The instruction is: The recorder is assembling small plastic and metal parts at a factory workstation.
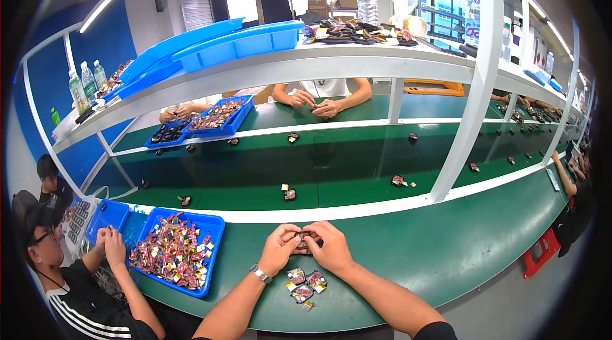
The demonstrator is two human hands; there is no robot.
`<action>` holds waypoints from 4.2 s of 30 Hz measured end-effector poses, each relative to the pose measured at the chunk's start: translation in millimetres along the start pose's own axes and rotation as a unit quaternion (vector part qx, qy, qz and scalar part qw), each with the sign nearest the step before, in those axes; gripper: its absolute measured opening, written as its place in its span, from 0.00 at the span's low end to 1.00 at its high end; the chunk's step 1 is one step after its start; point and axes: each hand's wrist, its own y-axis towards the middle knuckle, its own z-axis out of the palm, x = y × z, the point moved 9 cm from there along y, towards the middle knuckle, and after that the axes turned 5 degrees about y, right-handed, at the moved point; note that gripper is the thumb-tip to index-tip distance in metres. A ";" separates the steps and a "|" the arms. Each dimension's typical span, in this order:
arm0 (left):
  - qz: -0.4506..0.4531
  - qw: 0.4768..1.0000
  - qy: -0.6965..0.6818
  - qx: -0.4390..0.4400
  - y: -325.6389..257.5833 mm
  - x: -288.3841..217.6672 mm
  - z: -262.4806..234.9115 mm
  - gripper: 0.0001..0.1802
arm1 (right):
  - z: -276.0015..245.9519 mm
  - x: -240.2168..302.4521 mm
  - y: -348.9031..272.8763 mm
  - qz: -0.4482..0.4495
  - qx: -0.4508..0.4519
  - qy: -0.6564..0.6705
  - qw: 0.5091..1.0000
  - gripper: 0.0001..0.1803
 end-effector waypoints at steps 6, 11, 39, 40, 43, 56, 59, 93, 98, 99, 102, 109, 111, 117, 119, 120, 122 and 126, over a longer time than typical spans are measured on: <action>0.014 0.998 0.056 -0.028 -0.9 1.8 -5.0 0.09 | 4.0 -4.3 -0.6 0.045 0.006 0.015 0.999 0.09; 0.027 0.995 0.086 -0.029 -1.4 0.7 -3.7 0.10 | 3.3 -7.6 -1.5 0.082 -0.006 0.012 0.997 0.07; 0.087 0.986 0.119 -0.080 2.5 -4.9 -11.5 0.06 | -91.9 -99.2 88.5 0.040 -0.202 -0.283 0.937 0.12; 0.085 0.985 0.123 -0.084 2.0 -6.9 -9.2 0.06 | -80.0 -63.3 82.2 -0.124 -0.223 -0.416 0.873 0.13; 0.076 0.981 0.149 -0.103 -1.2 -1.7 -21.1 0.05 | -8.1 -92.3 95.7 0.034 -0.044 -0.247 0.967 0.26; 0.081 0.977 0.183 -0.074 1.9 -2.8 -17.0 0.04 | -24.9 -73.6 49.0 0.069 -0.013 -0.217 0.974 0.22; 0.100 0.964 0.234 -0.083 -6.3 -18.1 -12.8 0.05 | -24.1 -43.8 15.0 0.016 0.089 -0.200 0.976 0.23; -0.014 0.977 0.212 -0.004 10.6 -23.0 -11.6 0.14 | 0.5 16.5 11.4 -0.071 0.218 -0.089 0.969 0.31; -0.039 0.993 0.049 0.095 8.5 -5.5 -11.2 0.17 | 5.0 23.8 11.9 -0.087 0.216 -0.113 0.966 0.30; -0.037 0.994 0.045 0.098 9.2 -5.5 -7.3 0.17 | 6.0 20.8 12.1 -0.087 0.218 -0.118 0.965 0.30; -0.047 0.995 -0.044 0.079 8.6 -2.2 -1.3 0.20 | 4.7 25.1 10.8 -0.124 0.152 -0.111 0.974 0.24; -0.029 0.997 -0.052 0.053 10.1 -0.4 -5.5 0.17 | 8.4 30.1 12.3 -0.160 0.097 -0.222 0.957 0.18; -0.037 0.997 -0.059 0.042 8.4 1.1 -5.5 0.16 | 11.5 34.2 9.0 -0.209 0.121 -0.259 0.935 0.18; -0.021 0.998 -0.033 0.044 5.7 -0.8 -3.5 0.16 | 12.6 25.2 11.6 -0.154 0.207 -0.169 0.951 0.14; -0.019 0.998 -0.036 0.050 8.4 1.7 -2.5 0.16 | 9.0 21.1 13.6 -0.146 0.211 -0.161 0.953 0.12; -0.015 0.998 -0.034 0.050 7.9 1.9 -2.0 0.16 | 8.9 18.9 12.7 -0.136 0.216 -0.152 0.955 0.10; -0.010 0.998 -0.026 0.058 9.3 5.1 -3.7 0.16 | 10.6 14.2 12.3 -0.098 0.211 -0.131 0.964 0.08; -0.021 0.997 -0.032 0.072 8.9 1.4 -0.7 0.18 | 7.6 6.2 13.3 -0.050 0.187 -0.128 0.973 0.05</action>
